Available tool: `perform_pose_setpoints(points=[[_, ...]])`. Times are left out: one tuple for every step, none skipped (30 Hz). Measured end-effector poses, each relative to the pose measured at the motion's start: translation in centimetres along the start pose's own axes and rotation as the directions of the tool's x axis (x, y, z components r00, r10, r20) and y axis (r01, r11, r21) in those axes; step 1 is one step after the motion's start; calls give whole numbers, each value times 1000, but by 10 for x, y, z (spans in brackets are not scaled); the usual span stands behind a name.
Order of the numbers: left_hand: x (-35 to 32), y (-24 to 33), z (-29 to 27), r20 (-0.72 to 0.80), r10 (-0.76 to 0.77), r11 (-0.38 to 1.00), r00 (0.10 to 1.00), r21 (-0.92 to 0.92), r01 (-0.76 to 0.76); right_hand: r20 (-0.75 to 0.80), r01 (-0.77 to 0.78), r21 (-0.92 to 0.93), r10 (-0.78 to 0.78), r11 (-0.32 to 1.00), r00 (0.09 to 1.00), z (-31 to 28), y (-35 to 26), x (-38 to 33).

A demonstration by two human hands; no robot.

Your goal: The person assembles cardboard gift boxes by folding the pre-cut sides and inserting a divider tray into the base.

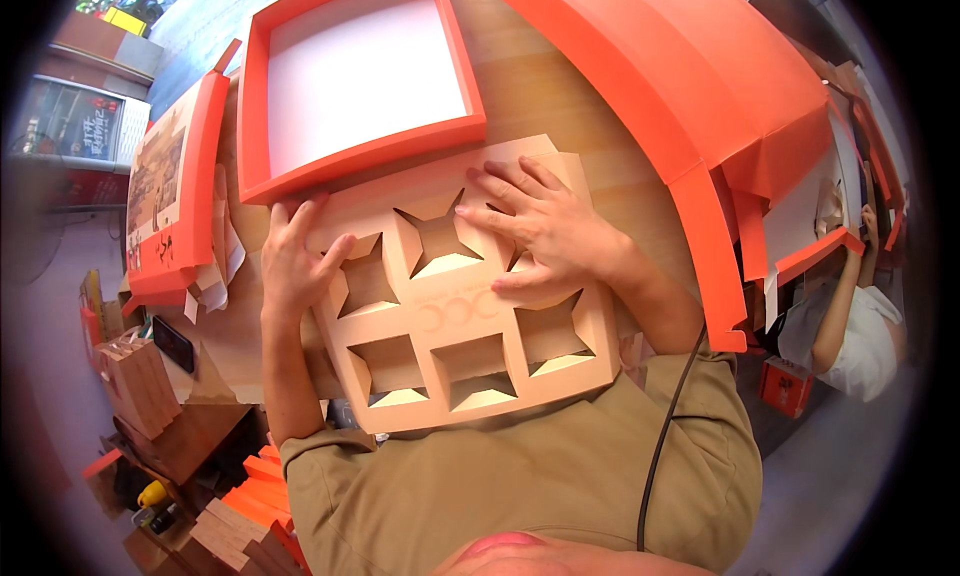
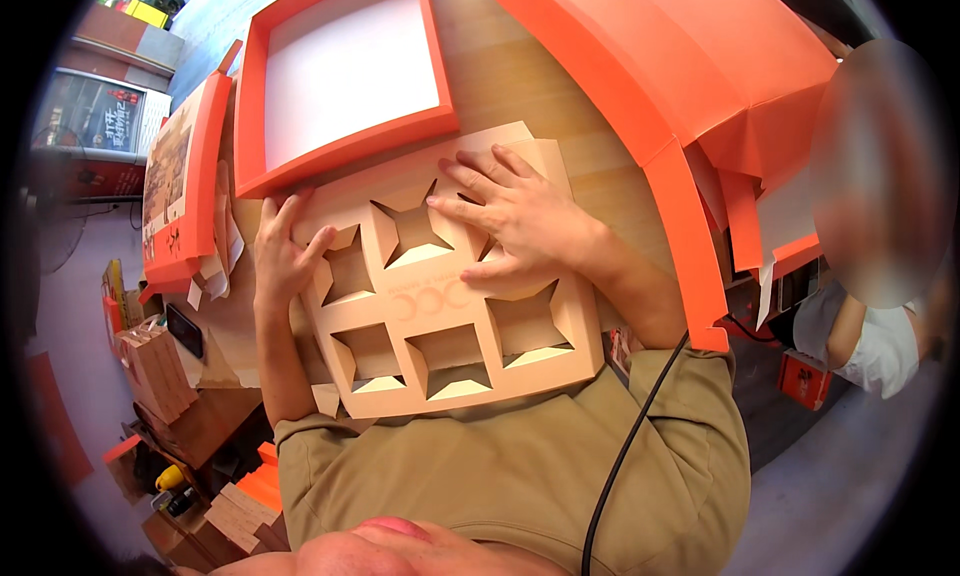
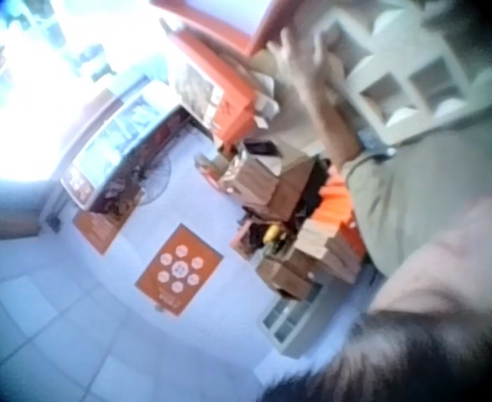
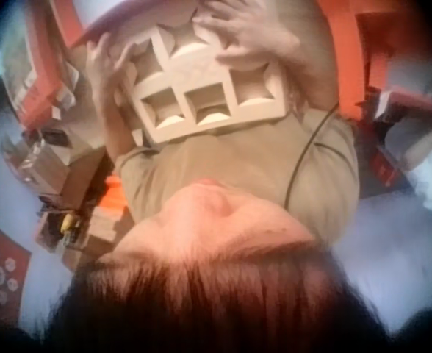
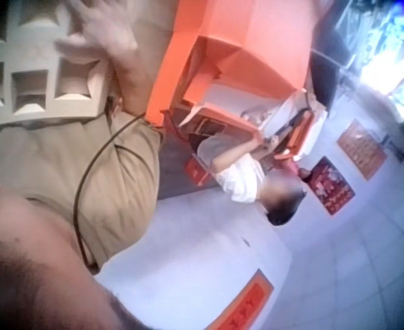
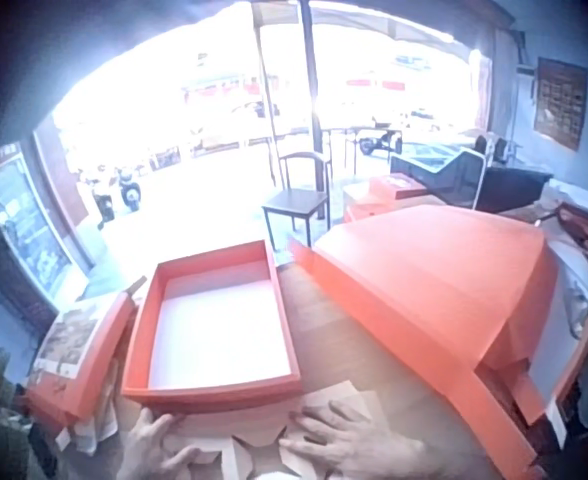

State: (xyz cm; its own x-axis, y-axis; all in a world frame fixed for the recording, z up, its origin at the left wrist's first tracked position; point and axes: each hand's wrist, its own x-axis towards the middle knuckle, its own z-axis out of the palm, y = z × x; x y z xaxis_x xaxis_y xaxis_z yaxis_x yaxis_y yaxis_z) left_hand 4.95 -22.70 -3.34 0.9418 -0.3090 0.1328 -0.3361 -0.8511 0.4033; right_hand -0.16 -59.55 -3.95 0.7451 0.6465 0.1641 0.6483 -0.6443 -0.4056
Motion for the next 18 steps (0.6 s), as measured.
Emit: perform_pose_setpoints(points=[[-1, 0, 0, 4, -2, 1000, 1000, 10, 2, 2, 1, -1, -1, 1000, 1000, 0, 0, 0], [0, 1, -1, 9, -2, 1000, 1000, 21, 2, 6, 0, 2, 0, 1000, 1000, 0, 0, 0], [0, 1, -1, 13, -2, 999, 1000, 32, 2, 10, -1, 6, 1, 1000, 1000, 1, -1, 0], [1, 2, -2, 14, 4, 1000, 1000, 26, -4, 14, -3, 9, 3, 1000, 1000, 1, -1, 0], [1, 2, -4, 15, 11, 1000, 1000, 19, -11, 21, -6, 12, 5, 1000, 1000, 1, -1, 0], [1, 3, -5, 17, 18, 1000, 1000, 11, -18, 28, -9, 14, 8, 1000, 1000, 1, -1, 0], [2, 4, -5, 16, 19, 1000, 1000, 11, -19, 35, -12, 16, 11, 1000, 999, 2, -1, 0], [1, 5, -5, 15, 18, 1000, 1000, 10, -18, 31, -14, 17, 13, 1000, 999, 3, -1, 0], [1, 5, -5, 13, 17, 1000, 1000, 10, -17, 27, -15, 18, 15, 1000, 1000, 4, -1, -1], [1, 6, -5, 15, 13, 1000, 1000, 11, -13, 23, -17, 19, 17, 1000, 1000, 5, -1, -1], [1, 5, -4, 16, 7, 1000, 1000, 14, -8, 28, -17, 13, 17, 1000, 999, 5, -1, -1], [0, 5, -4, 17, 1, 1000, 1000, 17, -1, 33, -17, 7, 16, 1000, 999, 4, -1, -1], [0, 5, -4, 19, -2, 1000, 1000, 21, 2, 38, -16, 2, 16, 1000, 999, 4, -1, -1], [0, 5, -4, 20, -4, 1000, 1000, 27, 3, 34, -15, -5, 15, 1000, 999, 4, -1, -1], [0, 6, -4, 21, -5, 999, 1000, 34, 4, 30, -14, -11, 14, 1000, 999, 5, -1, -2], [0, 6, -4, 16, -1, 999, 1000, 39, 0, 27, -12, -16, 13, 1000, 1000, 6, -1, -3], [1, 7, -4, 13, 5, 999, 1000, 42, -6, 30, -17, -20, 18, 1000, 999, 7, -1, -3], [1, 8, -3, 9, 11, 999, 1000, 45, -12, 33, -22, -24, 23, 999, 999, 8, -1, -3]])
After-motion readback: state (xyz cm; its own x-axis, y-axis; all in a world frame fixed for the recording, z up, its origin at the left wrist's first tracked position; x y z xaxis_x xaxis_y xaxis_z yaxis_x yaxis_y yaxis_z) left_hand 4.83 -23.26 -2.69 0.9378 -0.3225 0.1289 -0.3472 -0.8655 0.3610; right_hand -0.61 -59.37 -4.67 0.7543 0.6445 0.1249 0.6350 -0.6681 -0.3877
